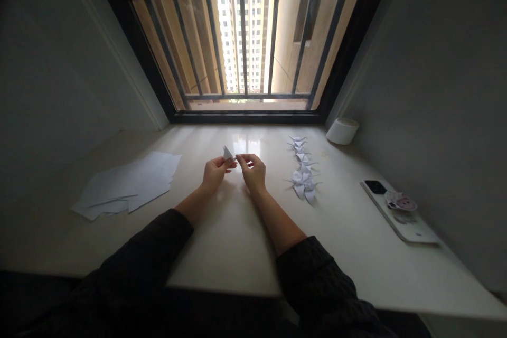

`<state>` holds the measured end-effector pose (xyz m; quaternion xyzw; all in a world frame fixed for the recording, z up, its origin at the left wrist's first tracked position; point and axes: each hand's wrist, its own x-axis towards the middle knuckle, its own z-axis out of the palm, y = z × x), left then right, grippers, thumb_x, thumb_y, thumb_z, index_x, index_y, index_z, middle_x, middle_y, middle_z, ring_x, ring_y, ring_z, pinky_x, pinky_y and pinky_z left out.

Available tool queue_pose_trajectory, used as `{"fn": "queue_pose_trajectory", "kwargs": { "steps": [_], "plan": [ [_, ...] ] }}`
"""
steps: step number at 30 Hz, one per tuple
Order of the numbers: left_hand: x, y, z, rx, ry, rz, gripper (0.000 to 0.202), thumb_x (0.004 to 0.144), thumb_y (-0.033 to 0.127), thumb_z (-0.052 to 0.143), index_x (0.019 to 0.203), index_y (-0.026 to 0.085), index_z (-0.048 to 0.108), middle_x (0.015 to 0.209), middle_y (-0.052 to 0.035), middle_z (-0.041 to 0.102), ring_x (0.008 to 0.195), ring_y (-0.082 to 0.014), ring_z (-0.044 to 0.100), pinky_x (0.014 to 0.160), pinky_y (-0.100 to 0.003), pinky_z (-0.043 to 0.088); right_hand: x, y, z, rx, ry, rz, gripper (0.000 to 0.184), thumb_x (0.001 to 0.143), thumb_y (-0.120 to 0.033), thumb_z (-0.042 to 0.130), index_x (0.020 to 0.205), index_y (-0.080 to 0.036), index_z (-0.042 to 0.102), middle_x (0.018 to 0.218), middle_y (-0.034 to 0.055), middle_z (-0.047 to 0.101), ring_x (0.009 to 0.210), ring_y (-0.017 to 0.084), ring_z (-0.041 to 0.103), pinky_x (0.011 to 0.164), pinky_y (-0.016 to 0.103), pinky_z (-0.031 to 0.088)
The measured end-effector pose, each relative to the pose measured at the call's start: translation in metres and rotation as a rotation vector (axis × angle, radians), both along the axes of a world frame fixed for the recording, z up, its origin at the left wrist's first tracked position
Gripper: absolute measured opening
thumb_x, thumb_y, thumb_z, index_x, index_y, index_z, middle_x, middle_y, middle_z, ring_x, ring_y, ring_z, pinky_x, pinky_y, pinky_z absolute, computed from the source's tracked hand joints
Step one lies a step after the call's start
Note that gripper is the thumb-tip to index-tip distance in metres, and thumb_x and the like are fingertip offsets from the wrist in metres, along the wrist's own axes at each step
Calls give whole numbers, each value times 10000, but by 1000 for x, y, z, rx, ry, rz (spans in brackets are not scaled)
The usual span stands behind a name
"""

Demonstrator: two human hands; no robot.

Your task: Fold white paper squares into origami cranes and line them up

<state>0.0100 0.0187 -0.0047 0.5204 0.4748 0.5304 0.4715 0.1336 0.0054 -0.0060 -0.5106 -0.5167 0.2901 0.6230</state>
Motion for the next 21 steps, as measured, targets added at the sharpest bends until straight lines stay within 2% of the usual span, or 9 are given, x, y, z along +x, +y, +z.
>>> {"fn": "queue_pose_trajectory", "kwargs": {
  "steps": [6,12,21],
  "plan": [
    [-4,1,-4,66,136,33,318,703,460,636,810,165,689,770,-80,709,761,-208,665,623,-279,480,9,4,-1,-98,-35,-49,409,743,-567,543,691,-200,714,724,44,702,710,195,607,693,308,413],
    [-5,-2,-1,113,329,85,228,708,405,616,728,193,697,739,-28,707,739,-175,637,640,-254,449,14,5,-1,-122,-53,-58,454,718,-612,538,648,-201,719,704,39,705,709,193,605,707,297,399],
    [-5,-2,1,170,356,97,206,715,388,607,714,200,691,727,-17,697,716,-166,614,621,-248,429,15,8,-6,-158,-16,-29,446,719,-603,539,678,-200,726,711,43,704,712,194,599,664,290,404]
  ]
}}
